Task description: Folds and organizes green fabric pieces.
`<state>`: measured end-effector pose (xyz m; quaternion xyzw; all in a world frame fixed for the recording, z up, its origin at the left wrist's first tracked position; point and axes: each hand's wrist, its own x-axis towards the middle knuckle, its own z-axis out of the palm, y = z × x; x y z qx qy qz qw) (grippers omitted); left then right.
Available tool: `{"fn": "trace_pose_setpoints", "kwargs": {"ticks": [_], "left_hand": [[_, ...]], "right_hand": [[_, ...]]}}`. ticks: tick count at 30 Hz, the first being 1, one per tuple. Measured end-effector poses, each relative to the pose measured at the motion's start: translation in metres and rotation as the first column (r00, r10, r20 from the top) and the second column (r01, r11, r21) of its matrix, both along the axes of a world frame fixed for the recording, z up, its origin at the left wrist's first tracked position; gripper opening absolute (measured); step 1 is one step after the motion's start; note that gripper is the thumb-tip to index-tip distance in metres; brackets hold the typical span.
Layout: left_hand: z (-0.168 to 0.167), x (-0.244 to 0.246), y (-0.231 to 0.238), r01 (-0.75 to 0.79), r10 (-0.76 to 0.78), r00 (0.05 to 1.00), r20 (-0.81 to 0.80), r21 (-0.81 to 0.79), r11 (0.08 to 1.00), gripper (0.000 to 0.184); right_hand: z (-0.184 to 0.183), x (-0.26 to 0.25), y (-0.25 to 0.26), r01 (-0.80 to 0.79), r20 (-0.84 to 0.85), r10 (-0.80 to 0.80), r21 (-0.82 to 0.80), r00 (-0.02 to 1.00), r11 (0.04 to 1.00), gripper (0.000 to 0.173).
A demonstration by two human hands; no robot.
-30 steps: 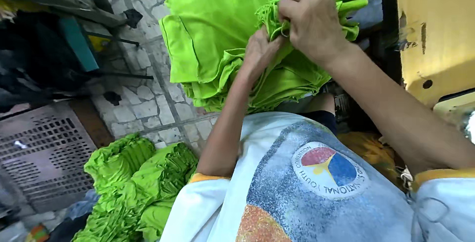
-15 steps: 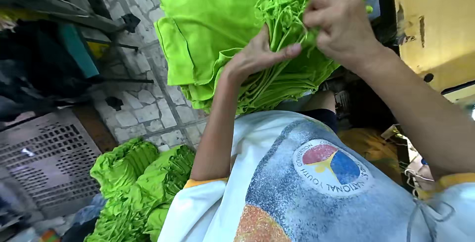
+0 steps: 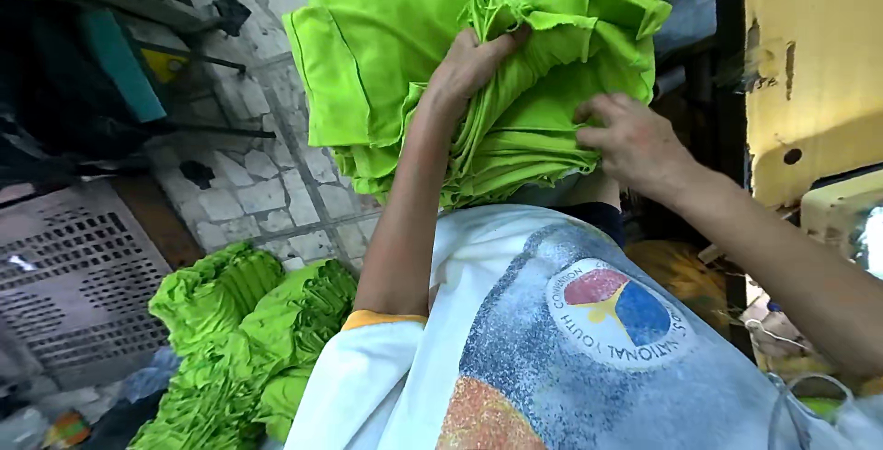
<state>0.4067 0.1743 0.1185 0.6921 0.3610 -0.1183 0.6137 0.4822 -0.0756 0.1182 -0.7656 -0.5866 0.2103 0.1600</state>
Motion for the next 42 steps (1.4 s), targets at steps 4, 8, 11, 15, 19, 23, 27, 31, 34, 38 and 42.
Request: {"fn": "trace_pose_setpoints", "kwargs": {"ticks": [4, 8, 11, 15, 19, 23, 27, 31, 34, 38, 42], "left_hand": [[-0.001, -0.011, -0.005, 0.11, -0.121, 0.977, 0.175, 0.075, 0.991, 0.036], [0.011, -0.027, -0.017, 0.331, -0.359, 0.913, 0.192, 0.164, 0.929, 0.105], [-0.007, -0.021, -0.035, 0.175, -0.237, 0.966, 0.107, 0.408, 0.896, 0.083], [-0.004, -0.013, -0.029, 0.154, -0.164, 0.986, -0.012, 0.422, 0.893, 0.046], [-0.002, -0.005, -0.004, 0.121, -0.12, 0.993, -0.018, 0.218, 0.968, 0.045], [0.005, 0.002, 0.008, 0.052, -0.049, 0.997, -0.057, 0.049, 0.997, 0.047], [0.004, 0.004, 0.008, 0.04, -0.038, 0.998, -0.058, 0.034, 0.999, 0.049], [0.017, -0.013, -0.001, 0.206, -0.209, 0.975, 0.078, 0.045, 0.977, 0.056], [0.02, -0.029, -0.015, 0.338, -0.343, 0.919, 0.193, 0.062, 0.939, 0.101], [-0.007, -0.02, -0.038, 0.105, -0.155, 0.983, 0.094, 0.404, 0.909, 0.059], [0.002, -0.012, -0.012, 0.081, -0.087, 0.996, 0.021, 0.209, 0.974, 0.035]], "right_hand": [[0.032, 0.016, 0.024, 0.061, -0.071, -0.051, 0.157, 0.996, 0.986, 0.023], [0.045, 0.021, 0.081, 0.136, -0.003, -0.139, 0.238, 0.99, 0.962, 0.021], [0.032, 0.025, 0.114, 0.172, 0.018, -0.178, 0.171, 0.984, 0.97, 0.023], [0.027, 0.01, 0.114, 0.139, 0.142, -0.182, 0.27, 0.973, 0.953, 0.02], [0.028, -0.023, 0.072, -0.055, 0.26, -0.06, 0.413, 0.964, 0.909, 0.021], [0.001, -0.025, 0.012, -0.125, 0.188, 0.136, -0.072, 0.973, 0.99, 0.02], [0.005, -0.01, -0.01, -0.09, 0.245, 0.101, -0.053, 0.964, 0.995, 0.014], [0.04, 0.005, 0.025, 0.036, 0.062, -0.05, 0.205, 0.997, 0.978, 0.019], [0.043, 0.019, 0.074, 0.153, -0.012, -0.156, 0.277, 0.988, 0.948, 0.024], [0.028, 0.014, 0.111, 0.181, 0.079, -0.211, 0.283, 0.974, 0.942, 0.024], [0.012, -0.029, 0.066, -0.078, 0.281, -0.05, 0.427, 0.958, 0.901, 0.021]]}}
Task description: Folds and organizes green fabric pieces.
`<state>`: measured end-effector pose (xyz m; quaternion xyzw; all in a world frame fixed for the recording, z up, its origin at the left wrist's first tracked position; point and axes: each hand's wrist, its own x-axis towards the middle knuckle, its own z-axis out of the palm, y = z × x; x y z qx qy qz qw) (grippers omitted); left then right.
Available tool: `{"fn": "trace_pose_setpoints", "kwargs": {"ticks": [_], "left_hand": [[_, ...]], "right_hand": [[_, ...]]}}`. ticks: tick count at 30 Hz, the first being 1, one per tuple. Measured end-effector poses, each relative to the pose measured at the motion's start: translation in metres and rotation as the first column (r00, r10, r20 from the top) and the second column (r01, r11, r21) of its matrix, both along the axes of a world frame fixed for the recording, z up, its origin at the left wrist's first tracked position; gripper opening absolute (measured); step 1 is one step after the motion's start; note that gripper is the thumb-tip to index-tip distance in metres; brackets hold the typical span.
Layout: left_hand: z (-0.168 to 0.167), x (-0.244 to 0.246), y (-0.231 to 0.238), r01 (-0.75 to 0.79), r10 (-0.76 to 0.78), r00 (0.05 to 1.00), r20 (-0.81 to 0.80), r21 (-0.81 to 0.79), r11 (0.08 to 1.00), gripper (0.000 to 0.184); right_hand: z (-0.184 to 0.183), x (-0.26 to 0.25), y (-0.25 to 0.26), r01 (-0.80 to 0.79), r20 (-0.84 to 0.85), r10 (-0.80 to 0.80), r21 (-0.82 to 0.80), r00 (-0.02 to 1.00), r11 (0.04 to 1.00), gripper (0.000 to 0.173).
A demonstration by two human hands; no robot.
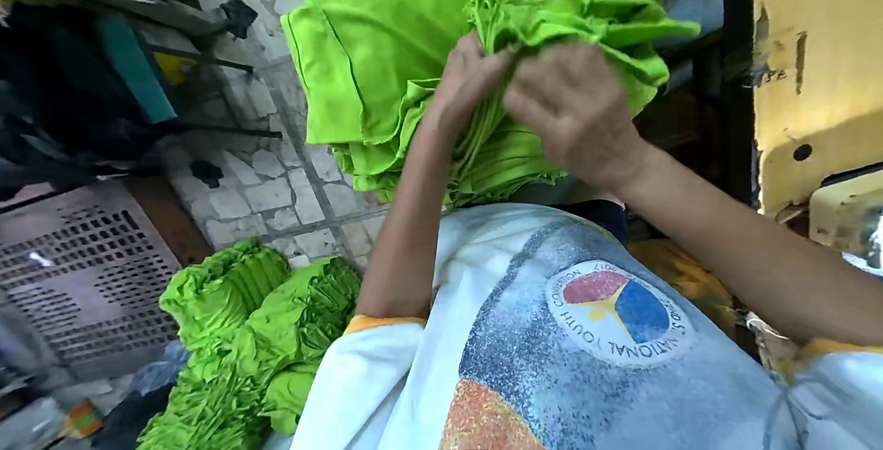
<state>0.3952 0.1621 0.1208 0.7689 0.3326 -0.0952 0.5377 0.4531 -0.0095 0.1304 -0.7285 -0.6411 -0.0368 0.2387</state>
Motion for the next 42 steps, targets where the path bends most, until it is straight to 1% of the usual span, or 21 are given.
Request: {"fn": "trace_pose_setpoints", "kwargs": {"ticks": [2, 4, 7, 11, 12, 14, 16, 18, 20, 22, 23, 26, 28, 30, 32, 33, 35, 36, 38, 40, 42], "left_hand": [[0.008, 0.007, 0.014, -0.039, 0.032, 0.996, -0.078, -0.088, 0.995, 0.042], [0.009, 0.012, 0.017, -0.069, 0.054, 0.993, -0.105, -0.149, 0.986, 0.044], [-0.004, 0.011, 0.013, -0.059, 0.055, 0.998, -0.028, -0.163, 0.985, 0.037], [-0.008, 0.003, 0.009, 0.034, -0.02, 0.991, 0.135, -0.106, 0.994, 0.033], [-0.006, -0.003, 0.007, 0.083, -0.061, 0.981, 0.187, -0.112, 0.99, 0.04], [0.0, -0.015, -0.001, 0.2, -0.173, 0.957, 0.232, -0.097, 0.975, 0.072], [-0.008, -0.018, -0.01, 0.204, -0.204, 0.959, 0.197, 0.019, 0.979, 0.097], [-0.017, -0.016, -0.021, 0.091, -0.123, 0.978, 0.168, 0.184, 0.979, 0.084], [-0.015, -0.01, -0.022, 0.02, -0.05, 0.992, 0.115, 0.246, 0.969, 0.058], [-0.01, -0.001, -0.007, 0.006, -0.008, 1.0, 0.019, 0.139, 0.99, 0.046], [-0.01, 0.003, 0.003, -0.009, 0.011, 1.0, -0.019, 0.076, 0.997, 0.048], [0.001, 0.01, 0.016, -0.069, 0.065, 0.996, -0.06, -0.069, 0.995, 0.047], [0.0, 0.014, 0.014, -0.081, 0.077, 0.996, -0.051, -0.086, 0.993, 0.045], [-0.005, 0.012, 0.009, -0.059, 0.058, 0.998, -0.02, -0.059, 0.997, 0.041], [-0.008, 0.003, 0.006, 0.005, -0.001, 0.997, 0.081, -0.051, 0.999, 0.042], [-0.006, -0.005, 0.005, 0.077, -0.065, 0.986, 0.152, -0.075, 0.994, 0.05], [0.002, -0.019, 0.0, 0.224, -0.187, 0.952, 0.244, -0.135, 0.965, 0.083], [0.003, -0.022, -0.005, 0.258, -0.222, 0.942, 0.253, -0.115, 0.959, 0.098], [-0.002, -0.02, -0.017, 0.234, -0.239, 0.951, 0.197, 0.049, 0.971, 0.109], [-0.012, -0.013, -0.023, 0.127, -0.153, 0.98, 0.13, 0.189, 0.974, 0.093], [-0.013, -0.008, -0.016, 0.059, -0.07, 0.996, 0.056, 0.185, 0.981, 0.061]], "right_hand": [[-0.022, -0.004, -0.034, -0.084, -0.04, 0.076, -0.262, 0.996, 0.961, 0.023], [-0.034, 0.001, -0.054, -0.031, -0.064, 0.006, -0.409, 0.998, 0.912, 0.025], [-0.017, 0.014, -0.053, 0.025, -0.077, -0.06, -0.386, 0.995, 0.922, 0.013], [0.013, 0.036, -0.026, 0.072, -0.236, -0.138, -0.269, 0.962, 0.96, 0.017], [0.018, 0.038, -0.014, 0.086, -0.268, -0.146, -0.222, 0.952, 0.971, 0.019], [0.02, 0.04, 0.011, 0.127, -0.285, -0.18, -0.194, 0.942, 0.973, 0.02], [0.021, 0.043, 0.032, 0.168, -0.281, -0.251, -0.286, 0.926, 0.943, 0.021], [0.022, 0.038, 0.041, 0.192, -0.263, -0.289, -0.337, 0.921, 0.922, 0.021], [0.017, 0.024, 0.033, 0.218, -0.204, -0.262, -0.214, 0.943, 0.952, 0.019], [0.01, 0.006, 0.009, 0.126, -0.093, -0.132, -0.067, 0.987, 0.99, 0.02], [0.003, 0.0, -0.009, 0.044, -0.055, -0.048, -0.068, 0.997, 0.997, 0.02], [-0.027, 0.002, -0.064, -0.019, -0.049, -0.002, -0.429, 0.999, 0.903, 0.023], [-0.033, 0.011, -0.078, 0.026, 0.006, -0.026, -0.5, 1.0, 0.865, 0.018], [-0.02, 0.018, -0.074, -0.001, -0.003, 0.0, -0.454, 1.0, 0.891, 0.014], [0.005, 0.028, -0.058, -0.024, -0.152, -0.045, -0.426, 0.987, 0.905, 0.017], [0.018, 0.034, -0.048, -0.015, -0.234, -0.08, -0.379, 0.969, 0.925, 0.02], [0.04, 0.044, -0.022, 0.03, -0.305, -0.121, -0.287, 0.945, 0.957, 0.023], [0.043, 0.046, -0.008, 0.06, -0.297, -0.14, -0.262, 0.944, 0.963, 0.024], [0.033, 0.049, 0.023, 0.124, -0.272, -0.195, -0.256, 0.942, 0.959, 0.026], [0.02, 0.051, 0.045, 0.16, -0.265, -0.233, -0.27, 0.936, 0.949, 0.028], [0.016, 0.041, 0.049, 0.17, -0.187, -0.212, -0.219, 0.959, 0.961, 0.025]]}}
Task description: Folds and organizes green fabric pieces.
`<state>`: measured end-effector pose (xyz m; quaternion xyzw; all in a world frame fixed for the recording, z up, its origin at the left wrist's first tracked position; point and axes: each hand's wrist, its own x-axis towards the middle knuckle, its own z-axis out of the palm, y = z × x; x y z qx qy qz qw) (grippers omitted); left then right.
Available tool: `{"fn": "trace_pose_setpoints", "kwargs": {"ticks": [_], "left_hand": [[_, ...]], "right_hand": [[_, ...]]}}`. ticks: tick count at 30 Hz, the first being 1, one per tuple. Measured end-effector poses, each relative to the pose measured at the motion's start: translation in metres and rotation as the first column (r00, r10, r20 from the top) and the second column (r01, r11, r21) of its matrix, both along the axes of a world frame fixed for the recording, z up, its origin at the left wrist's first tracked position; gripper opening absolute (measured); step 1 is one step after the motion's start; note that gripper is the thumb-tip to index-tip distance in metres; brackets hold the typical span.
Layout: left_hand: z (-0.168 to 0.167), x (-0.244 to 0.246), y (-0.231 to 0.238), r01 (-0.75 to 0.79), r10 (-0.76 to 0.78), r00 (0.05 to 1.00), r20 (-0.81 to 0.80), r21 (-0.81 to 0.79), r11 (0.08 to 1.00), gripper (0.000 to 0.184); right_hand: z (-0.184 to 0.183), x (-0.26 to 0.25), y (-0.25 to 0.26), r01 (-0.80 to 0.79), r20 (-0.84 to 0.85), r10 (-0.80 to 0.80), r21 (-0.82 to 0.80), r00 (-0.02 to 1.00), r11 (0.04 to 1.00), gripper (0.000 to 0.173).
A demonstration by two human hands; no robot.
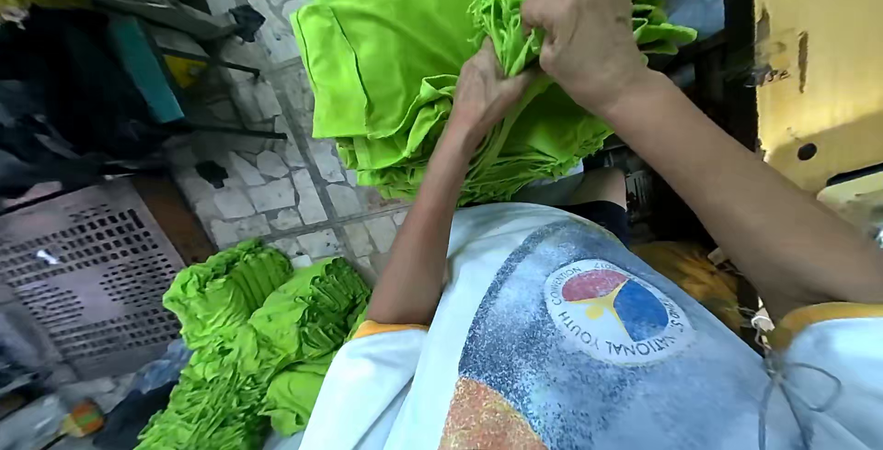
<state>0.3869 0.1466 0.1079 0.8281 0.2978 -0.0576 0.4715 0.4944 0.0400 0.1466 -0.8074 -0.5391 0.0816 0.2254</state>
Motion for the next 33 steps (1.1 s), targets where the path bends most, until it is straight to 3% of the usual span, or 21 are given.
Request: {"fn": "trace_pose_setpoints", "kwargs": {"ticks": [2, 4, 6, 8, 11, 15, 16, 19, 20, 21, 23, 25, 27, 28, 31, 33], "left_hand": [[0.008, 0.003, 0.014, -0.026, 0.018, 0.997, -0.07, -0.115, 0.993, 0.039], [0.019, 0.009, 0.03, -0.056, 0.034, 0.994, -0.107, -0.215, 0.975, 0.03], [0.023, 0.016, 0.041, -0.088, 0.041, 0.986, -0.164, -0.292, 0.952, 0.038], [0.021, 0.02, 0.042, -0.093, 0.038, 0.986, -0.163, -0.347, 0.933, 0.037], [0.015, 0.019, 0.04, -0.091, 0.048, 0.992, -0.119, -0.39, 0.916, 0.031], [0.016, 0.013, 0.037, -0.015, 0.005, 1.0, -0.029, -0.358, 0.934, 0.024], [0.018, 0.008, 0.037, 0.058, -0.054, 0.998, 0.021, -0.367, 0.929, 0.033], [0.024, -0.008, 0.03, 0.261, -0.238, 0.965, 0.106, -0.364, 0.894, 0.099], [0.019, -0.009, 0.025, 0.263, -0.24, 0.964, 0.11, -0.322, 0.909, 0.107], [0.012, -0.008, 0.021, 0.22, -0.202, 0.975, 0.095, -0.248, 0.944, 0.103], [-0.001, -0.004, 0.014, 0.086, -0.083, 0.995, 0.047, -0.067, 0.994, 0.076], [0.002, 0.002, 0.017, 0.05, -0.05, 0.998, -0.046, -0.002, 0.999, 0.047], [0.013, 0.005, 0.03, 0.048, -0.058, 0.994, -0.093, -0.104, 0.993, 0.036], [0.014, 0.008, 0.038, 0.026, -0.041, 0.996, -0.085, -0.174, 0.984, 0.033], [0.018, 0.013, 0.052, 0.005, -0.031, 0.996, -0.079, -0.311, 0.95, 0.027], [0.016, 0.015, 0.054, 0.007, -0.028, 0.998, -0.059, -0.334, 0.942, 0.026]], "right_hand": [[-0.002, -0.024, -0.014, -0.072, 0.155, 0.052, 0.125, 0.986, 0.99, 0.021], [-0.013, -0.048, -0.04, -0.224, 0.245, 0.176, 0.183, 0.953, 0.957, 0.023], [-0.031, -0.057, -0.07, -0.317, 0.181, 0.322, -0.055, 0.929, 0.947, 0.024], [-0.043, -0.053, -0.086, -0.27, 0.089, 0.298, -0.237, 0.95, 0.933, 0.022], [-0.027, -0.041, -0.092, -0.234, 0.13, 0.27, -0.24, 0.954, 0.942, 0.012], [0.008, -0.013, -0.08, -0.19, -0.074, 0.181, -0.132, 0.981, 0.973, 0.019], [0.014, -0.007, -0.07, -0.154, -0.097, 0.146, -0.079, 0.985, 0.985, 0.022], [0.014, 0.005, -0.031, -0.047, -0.086, 0.043, -0.04, 0.995, 0.998, 0.025], [0.01, 0.006, -0.017, -0.015, -0.081, 0.009, -0.073, 0.997, 0.997, 0.025], [0.008, 0.005, -0.006, 0.008, -0.072, -0.016, -0.116, 0.997, 0.993, 0.025], [0.005, -0.009, 0.006, 0.038, -0.013, -0.04, -0.124, 0.999, 0.992, 0.023], [0.0, -0.031, -0.001, 0.001, 0.124, -0.005, 0.027, 0.992, 1.0, 0.02], [-0.014, -0.051, -0.021, -0.144, 0.241, 0.105, 0.15, 0.965, 0.978, 0.023], [-0.023, -0.055, -0.036, -0.213, 0.25, 0.182, 0.1, 0.951, 0.972, 0.023], [-0.039, -0.04, -0.076, -0.226, 0.025, 0.24, -0.261, 0.97, 0.939, 0.021], [-0.029, -0.025, -0.087, -0.209, -0.089, 0.192, -0.264, 0.977, 0.942, 0.023]]}}
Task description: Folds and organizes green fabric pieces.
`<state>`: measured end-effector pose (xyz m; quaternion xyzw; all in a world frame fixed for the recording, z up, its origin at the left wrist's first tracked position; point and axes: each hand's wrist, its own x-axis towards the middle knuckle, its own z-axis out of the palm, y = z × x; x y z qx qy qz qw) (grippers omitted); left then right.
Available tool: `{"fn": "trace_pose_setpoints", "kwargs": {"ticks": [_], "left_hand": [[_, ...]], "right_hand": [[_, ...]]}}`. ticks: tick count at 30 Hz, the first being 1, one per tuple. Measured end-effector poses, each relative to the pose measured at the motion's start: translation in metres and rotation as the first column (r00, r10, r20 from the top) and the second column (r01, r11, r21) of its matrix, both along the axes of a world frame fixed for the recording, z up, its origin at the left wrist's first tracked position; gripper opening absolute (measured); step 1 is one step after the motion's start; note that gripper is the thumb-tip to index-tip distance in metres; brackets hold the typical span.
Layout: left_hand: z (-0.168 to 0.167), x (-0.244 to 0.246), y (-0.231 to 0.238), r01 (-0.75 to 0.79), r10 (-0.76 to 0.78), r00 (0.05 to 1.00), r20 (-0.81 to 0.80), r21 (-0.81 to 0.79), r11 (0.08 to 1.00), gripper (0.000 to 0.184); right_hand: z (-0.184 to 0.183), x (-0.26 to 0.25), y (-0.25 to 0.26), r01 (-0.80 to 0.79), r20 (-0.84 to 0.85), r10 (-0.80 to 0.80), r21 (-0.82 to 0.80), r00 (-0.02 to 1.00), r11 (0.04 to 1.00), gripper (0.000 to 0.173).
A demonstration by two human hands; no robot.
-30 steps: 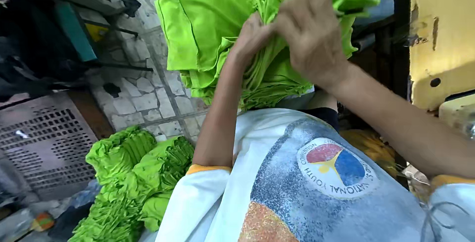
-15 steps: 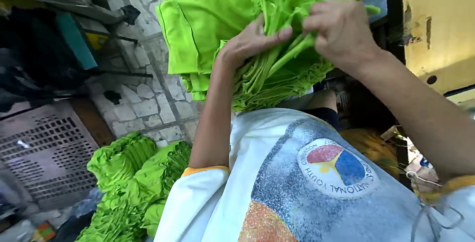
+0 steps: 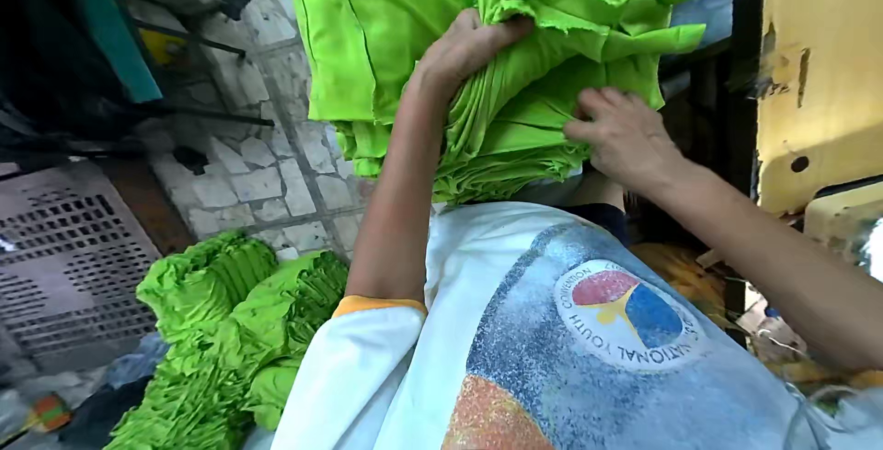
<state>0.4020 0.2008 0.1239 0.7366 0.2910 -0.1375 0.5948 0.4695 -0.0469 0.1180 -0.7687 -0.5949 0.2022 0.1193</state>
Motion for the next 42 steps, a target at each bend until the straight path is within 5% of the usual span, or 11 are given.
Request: {"fn": "trace_pose_setpoints", "kwargs": {"ticks": [3, 6, 8, 12, 16, 20, 23, 28, 33, 39, 42], "left_hand": [[-0.003, -0.009, -0.008, 0.032, -0.029, 0.991, 0.128, -0.018, 0.999, 0.028], [0.002, -0.025, -0.019, 0.176, -0.162, 0.958, 0.237, -0.04, 0.983, 0.085], [-0.004, -0.027, -0.03, 0.174, -0.189, 0.963, 0.191, 0.096, 0.98, 0.109], [-0.016, -0.016, -0.042, -0.001, -0.024, 0.998, 0.06, 0.384, 0.923, 0.069], [-0.006, -0.006, -0.015, 0.007, 0.007, 0.998, -0.063, 0.217, 0.976, 0.039], [-0.002, 0.001, -0.007, 0.022, -0.012, 0.996, -0.088, 0.111, 0.994, 0.041], [-0.005, -0.002, -0.01, 0.023, -0.011, 0.996, -0.092, 0.126, 0.992, 0.044], [-0.011, -0.001, -0.01, 0.017, -0.01, 0.998, -0.055, 0.14, 0.99, 0.041], [-0.009, -0.004, -0.014, 0.032, -0.019, 0.997, -0.071, 0.179, 0.983, 0.048], [-0.012, -0.002, -0.012, 0.014, -0.007, 0.999, -0.05, 0.156, 0.988, 0.046], [-0.012, -0.005, -0.019, 0.062, -0.07, 0.995, 0.065, 0.114, 0.992, 0.062]], "right_hand": [[0.031, 0.012, 0.006, 0.054, -0.087, -0.044, 0.118, 0.995, 0.992, 0.025], [0.043, 0.025, 0.04, 0.133, -0.059, -0.122, 0.235, 0.991, 0.963, 0.021], [0.039, 0.03, 0.068, 0.181, -0.037, -0.177, 0.199, 0.983, 0.963, 0.023], [0.035, 0.016, 0.093, 0.2, 0.062, -0.211, 0.147, 0.975, 0.969, 0.023], [0.011, -0.021, 0.046, -0.101, 0.236, 0.003, 0.405, 0.972, 0.909, 0.022], [-0.021, -0.013, 0.0, -0.068, 0.195, 0.061, 0.031, 0.979, 0.997, 0.019], [-0.009, 0.0, -0.008, -0.032, 0.213, 0.033, -0.011, 0.976, 0.999, 0.011], [0.018, -0.018, 0.015, 0.064, 0.103, -0.085, 0.191, 0.991, 0.979, 0.012], [-0.024, -0.04, 0.047, 0.16, 0.216, -0.142, -0.067, 0.966, 0.985, 0.029], [0.042, -0.003, 0.014, 0.397, 0.22, -0.332, -0.43, 0.917, 0.811, 0.018], [0.073, 0.01, 0.016, 0.379, 0.126, -0.358, -0.337, 0.925, 0.862, 0.025]]}}
